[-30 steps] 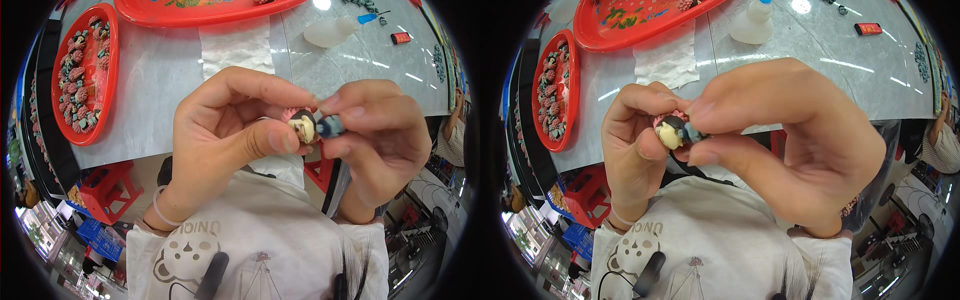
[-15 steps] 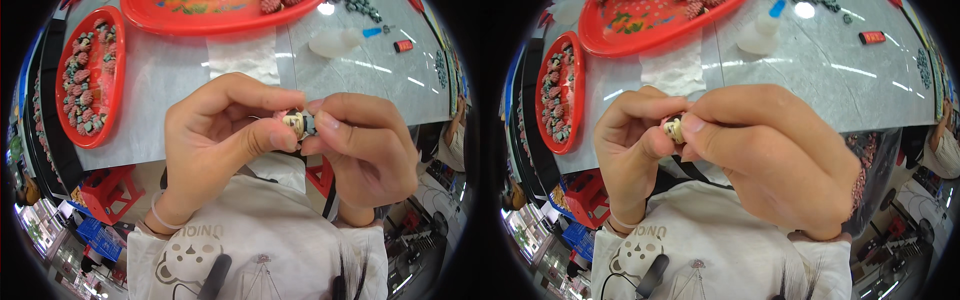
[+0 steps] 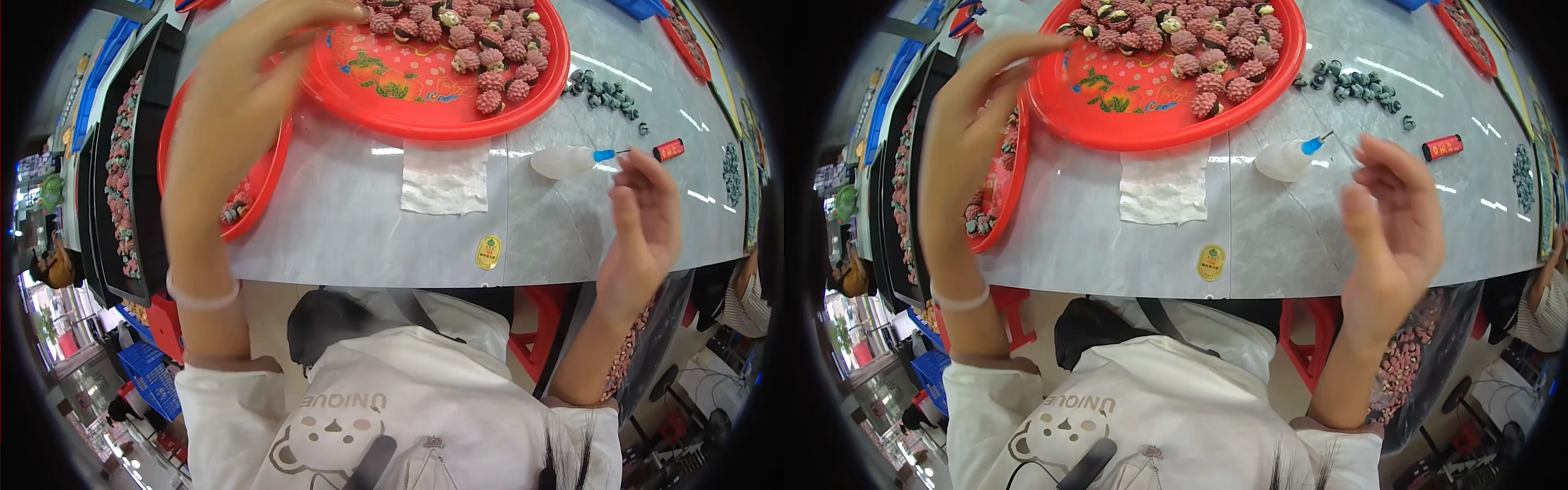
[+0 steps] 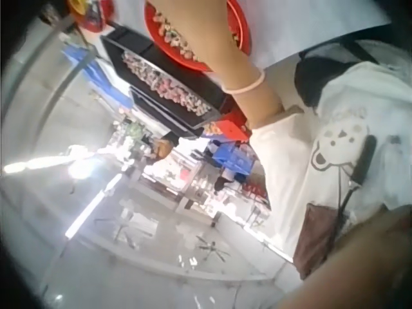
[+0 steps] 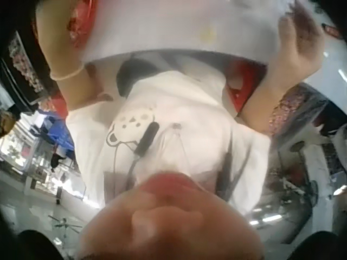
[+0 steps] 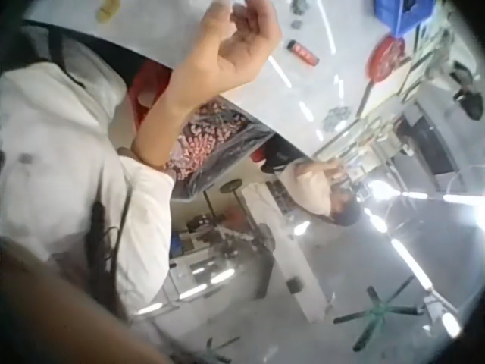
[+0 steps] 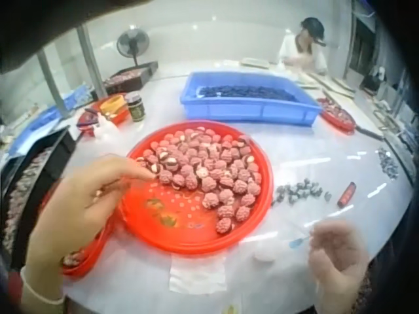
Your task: The person assembles small plastic toy figurines by gluing plastic toy parts, toy heads, and toy hair pieces together with a glue bottle.
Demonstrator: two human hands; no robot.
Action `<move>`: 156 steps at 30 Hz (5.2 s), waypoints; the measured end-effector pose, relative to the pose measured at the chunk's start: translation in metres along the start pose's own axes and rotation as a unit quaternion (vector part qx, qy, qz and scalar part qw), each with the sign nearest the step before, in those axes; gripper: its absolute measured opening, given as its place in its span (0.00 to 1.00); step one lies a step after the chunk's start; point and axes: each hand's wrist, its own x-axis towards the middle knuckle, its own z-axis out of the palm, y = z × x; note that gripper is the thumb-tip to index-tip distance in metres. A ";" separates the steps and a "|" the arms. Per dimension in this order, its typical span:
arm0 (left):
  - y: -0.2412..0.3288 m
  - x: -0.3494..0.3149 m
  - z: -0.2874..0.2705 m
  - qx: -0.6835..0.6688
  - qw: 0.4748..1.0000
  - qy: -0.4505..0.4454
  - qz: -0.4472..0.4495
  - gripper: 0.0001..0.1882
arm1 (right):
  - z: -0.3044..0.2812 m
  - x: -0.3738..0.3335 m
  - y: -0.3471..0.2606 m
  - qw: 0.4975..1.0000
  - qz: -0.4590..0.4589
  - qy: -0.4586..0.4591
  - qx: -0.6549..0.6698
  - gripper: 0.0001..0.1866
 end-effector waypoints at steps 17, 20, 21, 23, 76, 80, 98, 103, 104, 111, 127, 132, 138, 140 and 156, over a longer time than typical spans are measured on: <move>0.052 -0.056 0.060 -0.593 0.793 0.075 -0.115 0.18 | -0.018 -0.012 -0.023 0.990 0.091 -0.098 0.051 0.28; 0.052 -0.062 0.074 -0.555 0.830 0.020 -0.055 0.18 | -0.028 -0.011 -0.032 0.983 0.136 -0.096 0.071 0.29; 0.057 -0.063 0.078 -0.599 0.796 0.007 -0.087 0.18 | -0.026 -0.009 -0.035 0.986 0.111 -0.096 0.077 0.29; 0.068 -0.067 0.085 -0.649 0.752 0.020 -0.112 0.18 | -0.029 -0.010 -0.030 0.992 0.049 -0.115 0.025 0.29; 0.078 -0.066 0.079 -0.733 0.652 0.028 -0.189 0.15 | 0.023 0.073 0.007 0.938 -0.148 -0.147 -0.276 0.12; 0.078 -0.067 0.080 -0.753 0.632 0.023 -0.185 0.15 | 0.022 0.067 0.006 0.926 -0.188 -0.108 -0.310 0.10; 0.090 -0.079 0.082 -0.716 0.664 0.001 -0.215 0.22 | 0.013 -0.022 -0.039 0.948 0.032 -0.282 0.142 0.12; 0.091 -0.081 0.082 -0.720 0.659 0.006 -0.216 0.22 | 0.020 -0.022 -0.038 0.951 -0.119 -0.276 0.074 0.15; 0.091 -0.081 0.083 -0.716 0.664 0.012 -0.215 0.23 | 0.021 -0.024 -0.040 0.958 -0.093 -0.260 0.078 0.15; 0.091 -0.083 0.085 -0.708 0.668 0.017 -0.229 0.24 | 0.024 -0.026 -0.034 0.950 -0.208 -0.232 0.012 0.15; 0.083 -0.076 0.075 -0.691 0.682 0.020 -0.237 0.19 | 0.035 -0.026 -0.034 0.932 -0.275 -0.218 -0.091 0.10; 0.065 -0.079 0.057 -0.699 0.696 0.005 -0.163 0.12 | 0.036 -0.023 -0.046 0.921 -0.256 -0.275 -0.104 0.16; -0.017 -0.103 -0.020 -0.103 0.971 0.134 -0.166 0.18 | 0.016 -0.026 -0.030 0.977 -0.165 -0.116 -0.075 0.17; -0.040 -0.111 -0.022 0.064 0.972 0.116 -0.195 0.21 | 0.021 -0.027 -0.029 0.977 -0.157 -0.128 -0.067 0.15; -0.044 -0.095 -0.023 0.186 0.951 0.017 -0.246 0.28 | 0.001 -0.034 -0.025 0.990 -0.007 -0.130 -0.052 0.04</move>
